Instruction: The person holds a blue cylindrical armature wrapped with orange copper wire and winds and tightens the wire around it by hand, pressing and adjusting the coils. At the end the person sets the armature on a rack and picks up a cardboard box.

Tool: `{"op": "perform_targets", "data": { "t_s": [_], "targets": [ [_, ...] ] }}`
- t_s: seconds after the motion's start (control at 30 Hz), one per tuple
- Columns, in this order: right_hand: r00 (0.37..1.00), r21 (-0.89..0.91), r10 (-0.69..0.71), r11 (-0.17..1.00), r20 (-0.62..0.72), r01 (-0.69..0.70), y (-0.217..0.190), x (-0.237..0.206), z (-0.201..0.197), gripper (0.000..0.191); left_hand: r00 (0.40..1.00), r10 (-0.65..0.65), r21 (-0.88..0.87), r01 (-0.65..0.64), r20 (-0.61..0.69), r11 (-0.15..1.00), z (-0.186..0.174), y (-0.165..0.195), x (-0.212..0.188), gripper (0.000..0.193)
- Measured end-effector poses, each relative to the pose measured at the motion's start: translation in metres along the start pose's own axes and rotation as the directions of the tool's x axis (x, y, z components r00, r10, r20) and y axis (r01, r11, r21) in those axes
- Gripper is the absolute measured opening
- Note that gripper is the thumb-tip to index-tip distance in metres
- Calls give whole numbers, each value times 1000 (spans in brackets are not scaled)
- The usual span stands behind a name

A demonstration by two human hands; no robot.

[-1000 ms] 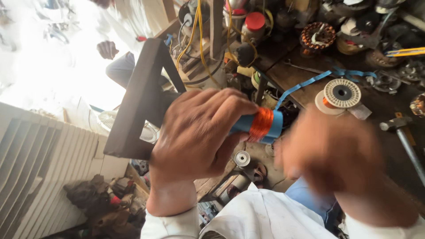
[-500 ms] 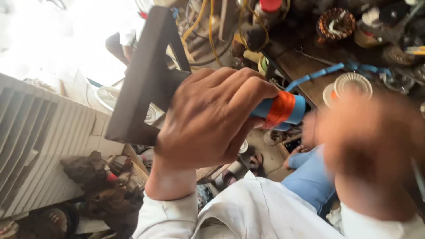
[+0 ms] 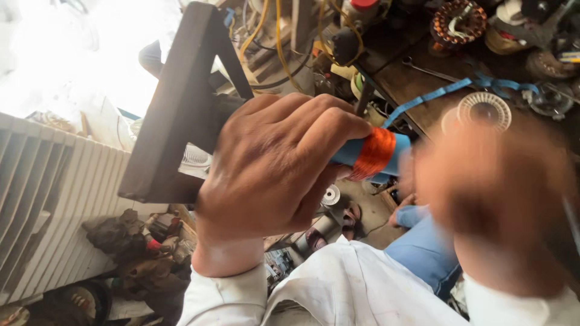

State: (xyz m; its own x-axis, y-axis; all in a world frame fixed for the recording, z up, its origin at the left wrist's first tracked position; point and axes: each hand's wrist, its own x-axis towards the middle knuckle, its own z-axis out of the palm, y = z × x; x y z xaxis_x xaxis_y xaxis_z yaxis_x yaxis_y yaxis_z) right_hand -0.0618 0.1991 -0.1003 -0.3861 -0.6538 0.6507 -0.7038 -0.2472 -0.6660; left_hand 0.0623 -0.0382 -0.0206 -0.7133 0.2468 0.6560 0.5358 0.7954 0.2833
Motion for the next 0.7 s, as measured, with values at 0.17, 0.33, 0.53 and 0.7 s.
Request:
{"op": "perform_targets", "data": {
  "t_s": [0.17,0.33,0.53,0.7],
  "targets": [
    [943,292,298,924,-150,-246,92,-10,69,10,1000,-1,-12,1,-11,1000,0,3,7,32],
    [967,-31,103,995,232,-98,13,-44,87,12,999,-21,-29,20,-29,999,-1,-6,0,35],
    [966,-84,223,968,-129,-235,30,-2,-1,12,1000,20,-38,-20,5,999,-3,-1,1,36],
    [850,569,523,684,54,-457,91,-10,77,37,998,39,-61,-42,-56,997,-4,-2,5,36]
  ]
}}
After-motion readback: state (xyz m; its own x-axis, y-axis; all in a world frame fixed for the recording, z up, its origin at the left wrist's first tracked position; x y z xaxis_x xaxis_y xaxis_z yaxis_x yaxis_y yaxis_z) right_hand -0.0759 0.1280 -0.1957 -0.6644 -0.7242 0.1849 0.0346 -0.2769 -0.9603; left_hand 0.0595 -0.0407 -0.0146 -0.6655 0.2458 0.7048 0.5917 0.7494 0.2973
